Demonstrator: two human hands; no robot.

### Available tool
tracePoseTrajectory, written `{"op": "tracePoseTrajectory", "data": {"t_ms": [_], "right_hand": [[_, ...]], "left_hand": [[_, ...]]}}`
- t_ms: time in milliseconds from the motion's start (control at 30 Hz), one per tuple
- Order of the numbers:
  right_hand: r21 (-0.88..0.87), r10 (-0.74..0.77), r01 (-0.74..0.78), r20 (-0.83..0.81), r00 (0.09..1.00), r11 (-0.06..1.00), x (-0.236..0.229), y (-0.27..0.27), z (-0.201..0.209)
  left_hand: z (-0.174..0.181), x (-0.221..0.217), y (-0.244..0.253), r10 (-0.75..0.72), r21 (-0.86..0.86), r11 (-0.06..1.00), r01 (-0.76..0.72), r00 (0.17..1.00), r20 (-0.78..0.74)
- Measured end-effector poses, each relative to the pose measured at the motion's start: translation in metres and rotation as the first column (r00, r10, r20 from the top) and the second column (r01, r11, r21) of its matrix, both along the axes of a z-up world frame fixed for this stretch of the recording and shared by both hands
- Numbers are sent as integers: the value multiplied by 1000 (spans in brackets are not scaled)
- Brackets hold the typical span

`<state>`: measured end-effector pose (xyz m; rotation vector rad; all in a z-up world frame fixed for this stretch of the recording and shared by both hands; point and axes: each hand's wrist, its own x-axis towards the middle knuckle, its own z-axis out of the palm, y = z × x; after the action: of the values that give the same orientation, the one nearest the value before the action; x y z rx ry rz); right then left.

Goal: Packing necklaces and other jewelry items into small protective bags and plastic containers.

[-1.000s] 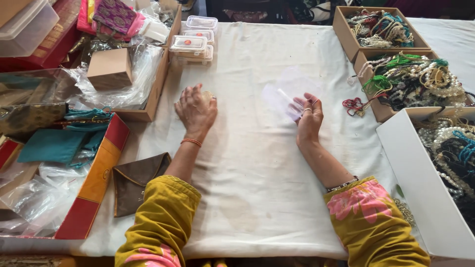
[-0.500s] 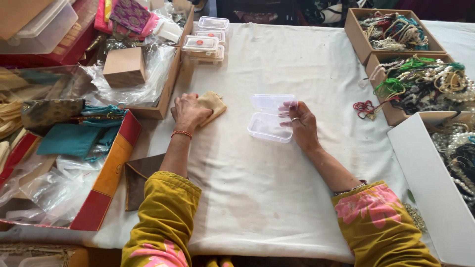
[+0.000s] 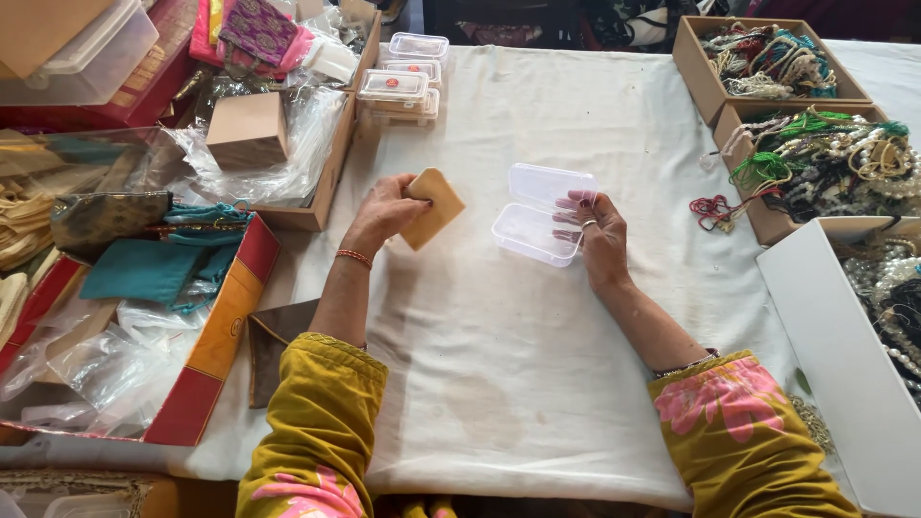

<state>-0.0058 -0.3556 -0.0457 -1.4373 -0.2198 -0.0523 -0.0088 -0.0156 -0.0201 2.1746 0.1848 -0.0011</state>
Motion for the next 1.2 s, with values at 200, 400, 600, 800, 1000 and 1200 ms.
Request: {"op": "tracePoseTrajectory", "data": {"t_ms": [200, 400, 600, 800, 1000, 1200], "right_hand": [[-30, 52, -51, 30, 998, 998, 3, 2, -5], [-385, -148, 230, 231, 962, 894, -15, 8, 14], [-325, -361, 612, 578, 732, 721, -21, 4, 17], [-362, -148, 687, 812, 564, 631, -32, 3, 3], [-496, -16, 596, 761, 649, 631, -45, 13, 34], [-470, -82, 502, 665, 742, 726, -30, 9, 4]], "left_hand": [[9, -3, -33, -272, -569, 761, 312, 949, 158], [-4, -3, -86, -283, -811, 527, 254, 952, 115], [-15, -9, -121, -133, -898, 414, 150, 986, 104], [-35, -7, -134, -77, -929, 307, 206, 978, 192], [-44, -9, -138, -125, -888, 357, 290, 957, 262], [-2, -24, -134, -111, -777, 528, 342, 935, 336]]}}
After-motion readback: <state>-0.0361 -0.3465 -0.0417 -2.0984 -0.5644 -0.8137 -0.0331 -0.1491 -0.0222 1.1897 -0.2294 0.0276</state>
